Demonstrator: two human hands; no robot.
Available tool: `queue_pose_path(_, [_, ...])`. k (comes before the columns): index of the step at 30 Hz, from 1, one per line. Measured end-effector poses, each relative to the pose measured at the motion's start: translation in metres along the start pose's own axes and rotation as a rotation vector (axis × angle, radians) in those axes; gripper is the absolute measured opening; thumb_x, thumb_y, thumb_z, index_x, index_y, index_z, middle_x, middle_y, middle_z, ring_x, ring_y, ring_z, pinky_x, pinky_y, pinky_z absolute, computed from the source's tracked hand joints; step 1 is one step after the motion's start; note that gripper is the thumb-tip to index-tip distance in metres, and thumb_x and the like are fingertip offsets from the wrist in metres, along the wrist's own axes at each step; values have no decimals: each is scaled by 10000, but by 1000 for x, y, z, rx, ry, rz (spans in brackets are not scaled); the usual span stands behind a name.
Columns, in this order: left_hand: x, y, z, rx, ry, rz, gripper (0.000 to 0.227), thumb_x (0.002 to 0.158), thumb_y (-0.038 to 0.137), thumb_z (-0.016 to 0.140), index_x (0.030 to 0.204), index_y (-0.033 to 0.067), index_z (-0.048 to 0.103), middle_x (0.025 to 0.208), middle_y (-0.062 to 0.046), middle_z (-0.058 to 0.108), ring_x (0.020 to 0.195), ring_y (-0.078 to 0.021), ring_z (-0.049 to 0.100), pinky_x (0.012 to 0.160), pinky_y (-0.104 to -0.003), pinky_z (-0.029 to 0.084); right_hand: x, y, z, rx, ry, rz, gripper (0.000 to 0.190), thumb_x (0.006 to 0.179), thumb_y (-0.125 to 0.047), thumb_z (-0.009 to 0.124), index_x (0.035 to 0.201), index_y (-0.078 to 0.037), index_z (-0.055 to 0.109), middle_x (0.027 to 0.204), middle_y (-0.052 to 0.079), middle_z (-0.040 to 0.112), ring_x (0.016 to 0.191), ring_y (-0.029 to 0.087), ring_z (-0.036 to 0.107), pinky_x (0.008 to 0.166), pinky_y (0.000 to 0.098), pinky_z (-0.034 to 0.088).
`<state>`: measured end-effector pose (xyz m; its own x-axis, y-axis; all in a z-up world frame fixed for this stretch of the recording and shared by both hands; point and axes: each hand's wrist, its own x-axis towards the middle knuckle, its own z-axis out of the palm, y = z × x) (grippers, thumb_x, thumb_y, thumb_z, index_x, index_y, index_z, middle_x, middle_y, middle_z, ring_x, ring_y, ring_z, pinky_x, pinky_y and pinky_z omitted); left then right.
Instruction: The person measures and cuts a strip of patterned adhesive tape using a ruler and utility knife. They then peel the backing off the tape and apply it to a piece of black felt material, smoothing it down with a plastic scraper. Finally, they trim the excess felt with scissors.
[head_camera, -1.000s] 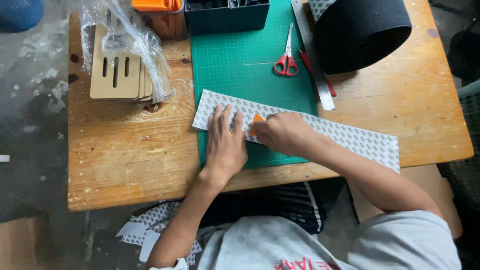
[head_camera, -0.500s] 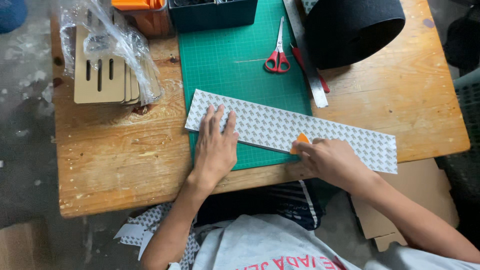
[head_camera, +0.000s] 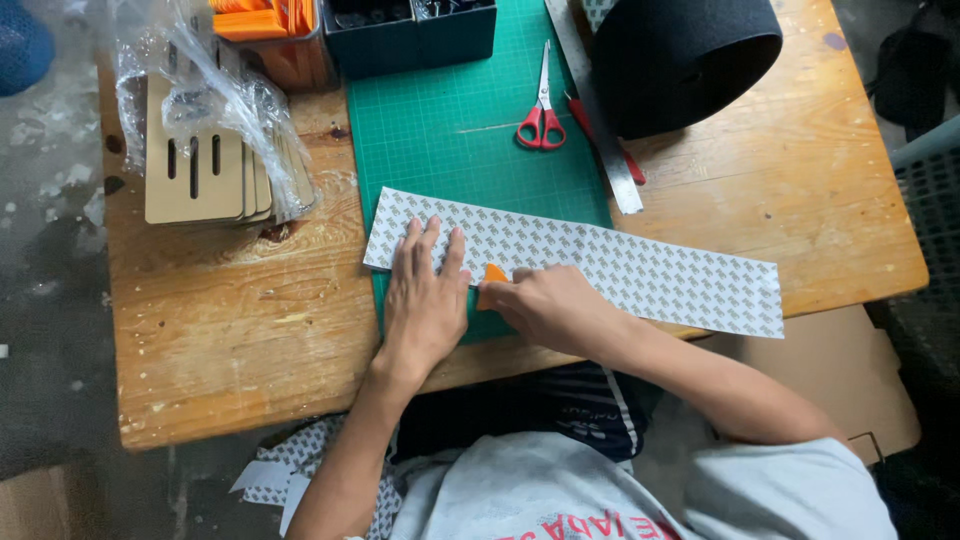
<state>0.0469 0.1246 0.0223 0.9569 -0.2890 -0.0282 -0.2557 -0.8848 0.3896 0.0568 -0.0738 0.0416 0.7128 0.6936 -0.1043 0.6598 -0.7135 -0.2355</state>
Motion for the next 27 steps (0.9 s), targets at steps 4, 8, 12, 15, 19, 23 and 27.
queue_pose_path(4, [1, 0, -2, -10, 19, 5, 503, 1068, 305, 307, 1515, 100, 412, 1494, -233, 352, 1503, -432, 246, 1226, -560, 219, -20, 8, -4, 35, -23, 114, 205, 940, -263, 550, 1085, -215, 688, 719, 127, 656, 541, 375, 688, 484, 497, 563])
queue_pose_path(8, [0, -2, 1, -5, 28, 9, 495, 1060, 298, 320, 1505, 108, 423, 1491, -226, 355, 1504, -428, 250, 1222, -557, 229, -45, 11, -12, 41, -85, 194, 206, 963, -250, 533, 1065, -232, 710, 712, 98, 678, 535, 320, 687, 482, 418, 566])
queue_pose_path(12, [-1, -3, 3, -13, 48, 20, 480, 1060, 289, 335, 1501, 116, 413, 1476, -220, 359, 1499, -424, 262, 1218, -558, 246, -66, 20, -15, 31, -193, 329, 202, 965, -302, 517, 1073, -259, 682, 701, 84, 671, 543, 312, 673, 500, 427, 556])
queue_pose_path(15, [0, -1, 2, -3, 47, 20, 482, 1060, 290, 331, 1501, 116, 415, 1477, -226, 364, 1501, -422, 263, 1219, -555, 245, -78, 24, -22, -9, -262, 427, 235, 967, -325, 516, 1126, -302, 688, 692, 36, 679, 550, 253, 671, 511, 376, 554])
queue_pose_path(19, [-1, 0, 3, 21, 11, 2, 496, 1061, 300, 329, 1510, 110, 421, 1501, -238, 358, 1510, -417, 247, 1223, -551, 228, -85, 23, -41, 37, -360, 504, 269, 969, -310, 520, 1177, -265, 684, 693, 67, 709, 523, 242, 659, 533, 361, 559])
queue_pose_path(23, [2, 4, -3, 30, -13, -4, 518, 1060, 328, 327, 1519, 106, 424, 1525, -230, 360, 1519, -405, 238, 1222, -549, 221, -68, 27, -76, 77, -412, 533, 284, 975, -320, 533, 1200, -218, 673, 712, 127, 731, 560, 306, 693, 559, 393, 572])
queue_pose_path(27, [3, 13, -10, 82, -54, -45, 509, 1013, 274, 402, 1483, 87, 460, 1496, -247, 393, 1501, -413, 276, 1210, -564, 246, -23, 33, -76, 123, -246, 452, 386, 1003, -259, 522, 1357, -127, 442, 757, 175, 703, 601, 346, 707, 608, 478, 566])
